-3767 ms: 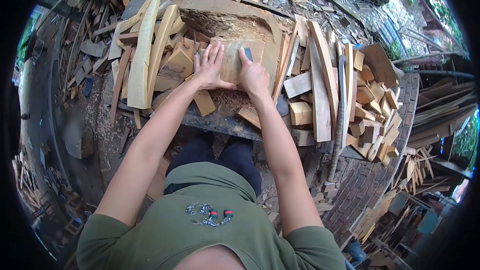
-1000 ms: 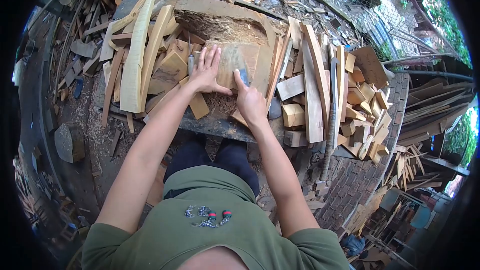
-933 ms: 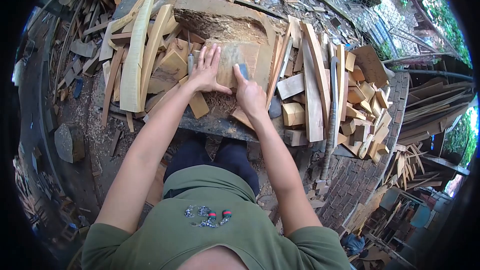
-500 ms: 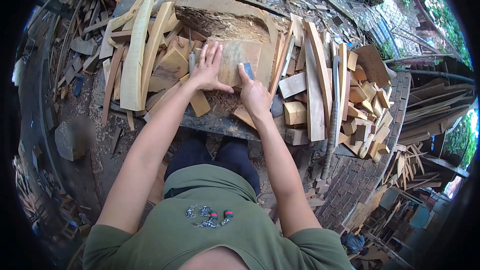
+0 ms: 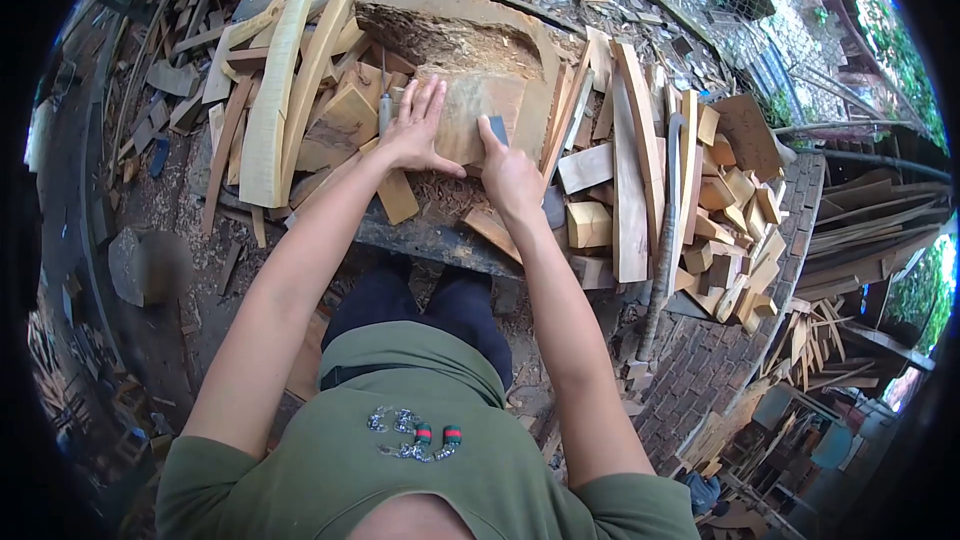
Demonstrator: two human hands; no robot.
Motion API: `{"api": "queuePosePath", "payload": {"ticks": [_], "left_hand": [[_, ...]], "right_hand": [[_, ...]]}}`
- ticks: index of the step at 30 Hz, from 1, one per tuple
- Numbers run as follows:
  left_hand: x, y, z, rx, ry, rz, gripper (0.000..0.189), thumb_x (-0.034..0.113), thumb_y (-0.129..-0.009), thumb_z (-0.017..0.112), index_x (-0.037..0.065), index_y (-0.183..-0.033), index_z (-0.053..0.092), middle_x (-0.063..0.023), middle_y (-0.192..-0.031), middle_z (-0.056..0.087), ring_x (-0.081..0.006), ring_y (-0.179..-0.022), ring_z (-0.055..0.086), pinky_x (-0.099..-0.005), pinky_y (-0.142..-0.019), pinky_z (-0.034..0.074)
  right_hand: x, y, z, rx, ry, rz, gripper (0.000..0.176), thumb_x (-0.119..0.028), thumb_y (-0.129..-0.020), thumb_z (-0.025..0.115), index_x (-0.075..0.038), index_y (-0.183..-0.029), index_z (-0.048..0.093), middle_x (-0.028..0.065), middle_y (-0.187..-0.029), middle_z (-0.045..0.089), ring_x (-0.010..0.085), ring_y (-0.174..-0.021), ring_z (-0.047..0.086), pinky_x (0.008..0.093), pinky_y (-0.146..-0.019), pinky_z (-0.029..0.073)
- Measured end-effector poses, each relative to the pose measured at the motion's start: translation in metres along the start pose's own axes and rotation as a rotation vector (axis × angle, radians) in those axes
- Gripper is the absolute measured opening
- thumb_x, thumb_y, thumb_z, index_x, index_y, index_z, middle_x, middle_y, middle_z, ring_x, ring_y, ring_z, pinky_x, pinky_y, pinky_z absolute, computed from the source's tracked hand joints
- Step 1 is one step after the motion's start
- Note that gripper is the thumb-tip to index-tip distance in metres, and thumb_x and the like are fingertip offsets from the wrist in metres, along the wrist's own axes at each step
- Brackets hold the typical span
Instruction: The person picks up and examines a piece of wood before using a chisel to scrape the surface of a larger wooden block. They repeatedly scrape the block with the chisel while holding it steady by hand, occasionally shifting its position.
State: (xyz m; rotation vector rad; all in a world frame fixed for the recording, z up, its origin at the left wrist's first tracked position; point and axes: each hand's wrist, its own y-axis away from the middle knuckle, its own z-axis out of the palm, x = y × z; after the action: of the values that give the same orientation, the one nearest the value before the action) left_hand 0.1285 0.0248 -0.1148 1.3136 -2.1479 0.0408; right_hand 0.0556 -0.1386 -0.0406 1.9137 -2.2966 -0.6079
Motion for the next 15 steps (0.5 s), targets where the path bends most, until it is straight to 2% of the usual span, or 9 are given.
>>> {"api": "queuePosePath", "payload": {"ticks": [10, 15], "left_hand": [[0.001, -0.002, -0.003, -0.036, -0.062, -0.009, 0.153, 0.070, -0.041, 0.081, 0.013, -0.151, -0.008, -0.0056, -0.159, -0.009, -0.0332, -0.145, -0.010, -0.0606, -0.107, 0.029], [0.000, -0.001, -0.001, -0.003, -0.028, 0.016, 0.152, 0.071, -0.041, 0.080, 0.013, -0.152, -0.007, -0.0064, -0.159, -0.009, -0.0334, -0.145, -0.009, -0.0600, -0.107, 0.029]], "right_hand": [[0.002, -0.053, 0.002, 0.172, -0.056, -0.121, 0.048, -0.015, -0.091, 0.039, -0.030, -0.137, 0.047, 0.0258, -0.086, 0.066, 0.0415, -0.082, 0.067, 0.0503, -0.071, 0.053], [0.018, 0.028, 0.000, 0.071, -0.016, -0.040, 0.052, -0.011, -0.088, 0.043, -0.030, -0.136, 0.047, 0.0250, -0.083, 0.066, 0.0416, -0.078, 0.066, 0.0503, -0.067, 0.053]]}}
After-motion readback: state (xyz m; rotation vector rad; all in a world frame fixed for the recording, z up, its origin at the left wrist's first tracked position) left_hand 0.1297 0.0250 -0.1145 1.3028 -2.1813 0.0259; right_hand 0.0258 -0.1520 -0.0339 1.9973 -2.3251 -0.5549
